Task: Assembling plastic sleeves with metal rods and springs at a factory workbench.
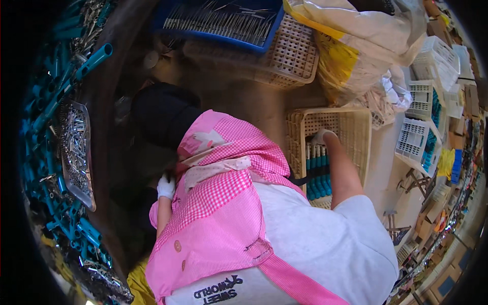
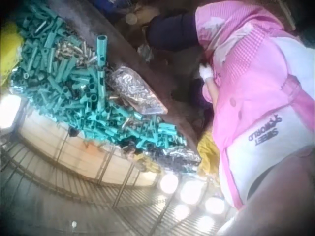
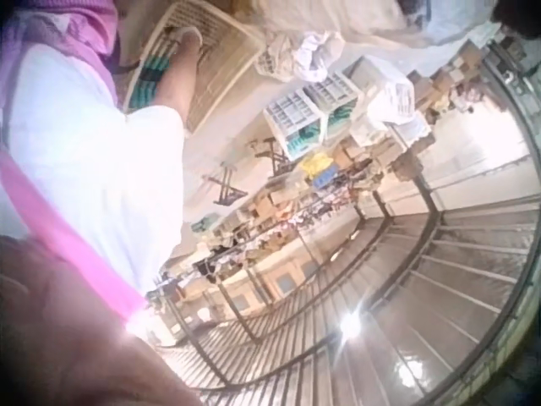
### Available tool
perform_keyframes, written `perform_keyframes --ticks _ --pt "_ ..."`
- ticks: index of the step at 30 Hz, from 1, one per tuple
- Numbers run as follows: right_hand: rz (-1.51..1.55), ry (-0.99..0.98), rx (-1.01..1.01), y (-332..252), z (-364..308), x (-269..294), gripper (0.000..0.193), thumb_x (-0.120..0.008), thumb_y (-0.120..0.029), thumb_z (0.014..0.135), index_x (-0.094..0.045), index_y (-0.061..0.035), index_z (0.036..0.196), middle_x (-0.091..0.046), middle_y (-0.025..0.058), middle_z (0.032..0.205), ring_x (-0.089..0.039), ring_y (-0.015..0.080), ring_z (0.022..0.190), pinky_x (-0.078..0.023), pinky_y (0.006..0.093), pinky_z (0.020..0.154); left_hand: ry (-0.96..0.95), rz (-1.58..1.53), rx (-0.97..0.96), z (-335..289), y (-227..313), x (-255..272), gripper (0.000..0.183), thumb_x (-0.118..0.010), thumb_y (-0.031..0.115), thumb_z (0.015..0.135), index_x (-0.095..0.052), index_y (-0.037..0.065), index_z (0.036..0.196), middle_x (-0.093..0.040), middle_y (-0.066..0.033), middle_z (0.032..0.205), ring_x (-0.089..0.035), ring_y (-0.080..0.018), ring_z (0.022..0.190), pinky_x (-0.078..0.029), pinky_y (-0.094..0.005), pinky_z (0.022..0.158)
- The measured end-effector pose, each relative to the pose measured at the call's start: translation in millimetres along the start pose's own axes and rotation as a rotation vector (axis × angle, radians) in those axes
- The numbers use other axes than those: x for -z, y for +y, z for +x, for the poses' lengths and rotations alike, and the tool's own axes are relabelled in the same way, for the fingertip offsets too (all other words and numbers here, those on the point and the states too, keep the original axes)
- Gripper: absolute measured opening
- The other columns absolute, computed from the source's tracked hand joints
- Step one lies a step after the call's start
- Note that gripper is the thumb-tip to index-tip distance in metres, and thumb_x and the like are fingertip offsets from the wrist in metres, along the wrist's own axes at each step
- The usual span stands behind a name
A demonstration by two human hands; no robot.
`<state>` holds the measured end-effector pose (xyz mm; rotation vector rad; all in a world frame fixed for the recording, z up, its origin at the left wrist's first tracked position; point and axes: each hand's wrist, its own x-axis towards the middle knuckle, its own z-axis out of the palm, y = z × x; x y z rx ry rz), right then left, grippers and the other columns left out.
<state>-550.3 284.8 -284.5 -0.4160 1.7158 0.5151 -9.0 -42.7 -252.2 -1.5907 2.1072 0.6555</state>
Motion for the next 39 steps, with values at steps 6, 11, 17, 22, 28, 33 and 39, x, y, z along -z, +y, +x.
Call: perform_keyframes --ticks 6,11,17,22,28,33,39 --pt "-0.114 -0.092 0.027 -15.2 66.2 -29.9 0.041 -0.057 -0.030 0.084 -0.060 0.0016 0.109 -0.060 0.0207 0.097 -0.051 0.0242 0.070 -0.045 0.0458 0.069 -0.015 -0.012 0.051 -15.7 12.7 11.3 0.045 -0.049 0.039 0.086 -0.056 0.009 0.120 -0.060 -0.0235 0.110 -0.056 -0.0422 0.102 -0.046 -0.0470 0.085" --pt "0.273 -0.281 -0.012 9.5 65.5 -17.9 0.031 -0.057 -0.023 0.087 -0.061 -0.0008 0.107 -0.061 0.0184 0.084 -0.047 0.0161 0.054 -0.044 0.0277 0.050 -0.072 0.036 0.041 1.1 -14.8 -14.3 0.044 -0.052 0.035 0.084 -0.056 0.009 0.119 -0.058 -0.0245 0.112 -0.054 -0.0427 0.104 -0.046 -0.0470 0.087" --pt "1.518 -0.008 -0.102 19.1 68.5 23.8 0.024 -0.061 -0.028 0.088 -0.054 -0.0063 0.080 -0.052 0.0089 0.065 -0.043 0.0147 0.041 -0.038 0.0222 0.035 -0.094 0.093 0.157 -18.7 26.0 10.6 0.043 -0.054 0.036 0.081 -0.057 0.008 0.114 -0.058 -0.0240 0.113 -0.054 -0.0432 0.103 -0.046 -0.0471 0.086" --pt "1.754 -0.146 -0.065 -26.0 100.8 14.3 0.019 -0.055 -0.023 0.089 -0.058 -0.0058 0.094 -0.057 0.0106 0.086 -0.053 0.0218 0.062 -0.051 0.0316 0.056 -0.150 0.059 0.036 -4.6 6.7 -10.3 0.044 -0.053 0.038 0.081 -0.056 0.008 0.113 -0.058 -0.0236 0.112 -0.054 -0.0431 0.102 -0.045 -0.0475 0.085" --pt "1.218 -0.308 0.235 -111.2 48.9 43.3 0.023 -0.056 -0.026 0.089 -0.059 -0.0054 0.098 -0.060 0.0122 0.089 -0.056 0.0213 0.064 -0.051 0.0324 0.059 -0.160 0.134 0.002 -0.5 -32.2 -34.3 0.047 -0.052 0.041 0.080 -0.056 0.009 0.114 -0.058 -0.0224 0.112 -0.055 -0.0419 0.101 -0.046 -0.0481 0.083" --pt "0.550 -0.356 0.669 -71.0 -16.9 29.6 0.027 -0.056 -0.028 0.089 -0.060 -0.0051 0.103 -0.062 0.0136 0.092 -0.059 0.0208 0.066 -0.051 0.0330 0.062 -0.113 0.094 0.001 -22.8 40.2 10.6 0.039 -0.047 0.038 0.084 -0.059 0.008 0.107 -0.060 -0.0223 0.108 -0.058 -0.0407 0.097 -0.046 -0.0483 0.084" --pt "-0.254 -0.232 0.951 -110.1 -96.1 65.2 0.032 -0.057 -0.030 0.089 -0.062 -0.0047 0.107 -0.065 0.0152 0.095 -0.062 0.0203 0.068 -0.051 0.0338 0.065 0.042 -0.076 0.003 -36.0 75.1 55.6 0.035 -0.047 0.033 0.086 -0.059 0.008 0.108 -0.061 -0.0204 0.106 -0.059 -0.0379 0.098 -0.046 -0.0471 0.085"
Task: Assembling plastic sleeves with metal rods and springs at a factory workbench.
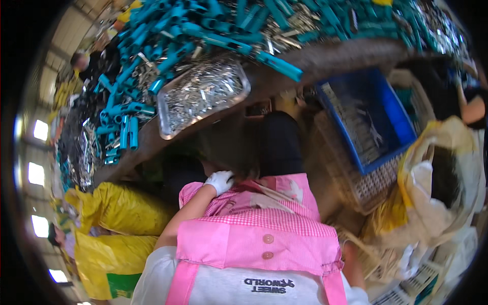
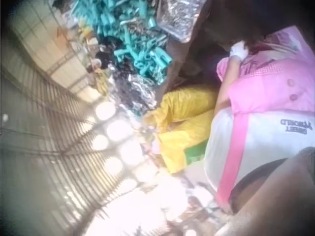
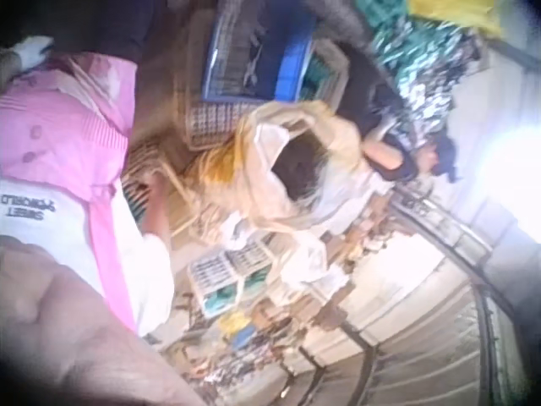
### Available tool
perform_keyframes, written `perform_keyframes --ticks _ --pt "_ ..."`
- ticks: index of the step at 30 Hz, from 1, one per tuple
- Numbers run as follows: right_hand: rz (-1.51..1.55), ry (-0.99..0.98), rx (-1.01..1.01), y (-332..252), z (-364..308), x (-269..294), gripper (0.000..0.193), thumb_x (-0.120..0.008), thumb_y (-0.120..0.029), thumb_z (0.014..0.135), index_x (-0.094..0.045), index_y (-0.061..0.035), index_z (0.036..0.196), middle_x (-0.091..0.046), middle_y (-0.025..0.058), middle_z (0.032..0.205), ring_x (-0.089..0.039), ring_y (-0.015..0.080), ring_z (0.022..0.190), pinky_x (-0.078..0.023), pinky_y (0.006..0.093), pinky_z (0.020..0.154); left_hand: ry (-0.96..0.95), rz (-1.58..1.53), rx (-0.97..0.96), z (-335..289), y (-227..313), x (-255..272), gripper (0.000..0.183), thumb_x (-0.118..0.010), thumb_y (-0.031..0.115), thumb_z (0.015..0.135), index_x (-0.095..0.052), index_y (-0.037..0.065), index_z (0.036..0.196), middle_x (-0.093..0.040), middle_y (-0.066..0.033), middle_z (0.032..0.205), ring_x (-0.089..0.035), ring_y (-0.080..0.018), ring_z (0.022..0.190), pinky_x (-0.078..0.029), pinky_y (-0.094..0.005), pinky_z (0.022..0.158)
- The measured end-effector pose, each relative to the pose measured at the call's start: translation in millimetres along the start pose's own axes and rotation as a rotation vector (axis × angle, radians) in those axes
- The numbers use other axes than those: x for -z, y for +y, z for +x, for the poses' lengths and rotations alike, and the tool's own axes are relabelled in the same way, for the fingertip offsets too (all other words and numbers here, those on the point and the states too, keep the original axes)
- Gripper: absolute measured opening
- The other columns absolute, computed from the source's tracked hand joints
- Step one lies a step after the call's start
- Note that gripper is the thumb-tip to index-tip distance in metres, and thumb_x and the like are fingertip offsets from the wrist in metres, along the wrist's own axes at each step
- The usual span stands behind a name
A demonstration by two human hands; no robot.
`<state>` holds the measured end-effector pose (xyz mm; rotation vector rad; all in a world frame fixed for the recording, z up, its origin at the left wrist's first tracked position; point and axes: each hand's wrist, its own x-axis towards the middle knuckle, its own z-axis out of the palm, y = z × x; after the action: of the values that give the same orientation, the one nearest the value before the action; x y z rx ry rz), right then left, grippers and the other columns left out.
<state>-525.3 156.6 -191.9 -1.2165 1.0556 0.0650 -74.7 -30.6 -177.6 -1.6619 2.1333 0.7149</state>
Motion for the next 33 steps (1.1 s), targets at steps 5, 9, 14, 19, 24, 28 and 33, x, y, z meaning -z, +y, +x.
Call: perform_keyframes --ticks 5,9,14,19,24,28,33 --pt "-0.135 0.281 0.218 -132.0 -4.8 65.1 0.020 -0.059 -0.017 0.088 -0.063 -0.0018 0.099 -0.064 0.0130 0.081 -0.062 0.0182 0.069 -0.050 0.0332 0.065 0.255 -0.224 -0.176 -20.8 9.4 49.9 0.030 -0.049 0.029 0.087 -0.060 0.010 0.108 -0.063 -0.0147 0.107 -0.058 -0.0341 0.101 -0.046 -0.0435 0.088" --pt "-0.223 0.687 0.651 -278.4 27.2 131.4 0.010 -0.058 -0.004 0.082 -0.062 0.0003 0.091 -0.060 0.0127 0.076 -0.060 0.0221 0.069 -0.049 0.0317 0.065 0.438 -0.313 -0.268 -47.7 11.5 93.8 0.025 -0.052 0.025 0.087 -0.061 0.010 0.105 -0.063 -0.0128 0.105 -0.059 -0.0322 0.100 -0.046 -0.0418 0.088" --pt "-0.669 1.229 0.831 -407.3 87.7 208.3 0.015 -0.059 -0.019 0.084 -0.064 -0.0062 0.090 -0.065 0.0149 0.089 -0.063 0.0334 0.083 -0.049 0.0385 0.071 0.699 -0.482 -0.286 -88.5 -5.0 125.3 0.018 -0.057 0.010 0.084 -0.064 0.003 0.099 -0.066 -0.0127 0.088 -0.064 -0.0268 0.085 -0.050 -0.0346 0.076" --pt "-0.651 1.056 0.871 -480.0 119.1 187.1 0.012 -0.061 -0.013 0.082 -0.064 -0.0063 0.093 -0.065 0.0125 0.090 -0.065 0.0266 0.081 -0.050 0.0336 0.071 1.330 -0.687 -0.023 -101.7 -44.0 160.8 0.013 -0.054 -0.002 0.082 -0.062 0.001 0.091 -0.062 -0.0113 0.082 -0.062 -0.0244 0.077 -0.049 -0.0326 0.073" --pt "-0.878 0.703 1.113 -533.5 149.5 112.8 0.013 -0.061 -0.011 0.083 -0.064 -0.0026 0.092 -0.065 0.0141 0.086 -0.064 0.0278 0.079 -0.050 0.0335 0.071 1.439 0.124 0.073 -78.2 -124.2 207.7 0.022 -0.063 0.002 0.069 -0.065 0.012 0.089 -0.060 -0.0056 0.092 -0.057 -0.0265 0.090 -0.048 -0.0385 0.078" --pt "-0.951 0.457 1.032 -556.9 166.2 64.4 0.011 -0.062 -0.012 0.081 -0.064 -0.0032 0.088 -0.065 0.0138 0.086 -0.063 0.0325 0.080 -0.050 0.0370 0.071 1.317 0.342 -0.076 -69.9 -160.2 227.4 0.017 -0.059 0.008 0.068 -0.063 0.014 0.083 -0.061 -0.0031 0.091 -0.058 -0.0244 0.090 -0.048 -0.0364 0.077" --pt "-0.175 0.031 0.748 -556.9 192.8 26.4 0.027 -0.051 -0.023 0.094 -0.058 -0.0068 0.114 -0.065 0.0095 0.092 -0.061 0.0117 0.070 -0.047 0.0269 0.057 1.809 -0.133 -0.049 -74.9 -152.5 230.8 0.013 -0.060 0.009 0.072 -0.064 0.011 0.085 -0.064 -0.0062 0.086 -0.062 -0.0264 0.079 -0.050 -0.0374 0.070"
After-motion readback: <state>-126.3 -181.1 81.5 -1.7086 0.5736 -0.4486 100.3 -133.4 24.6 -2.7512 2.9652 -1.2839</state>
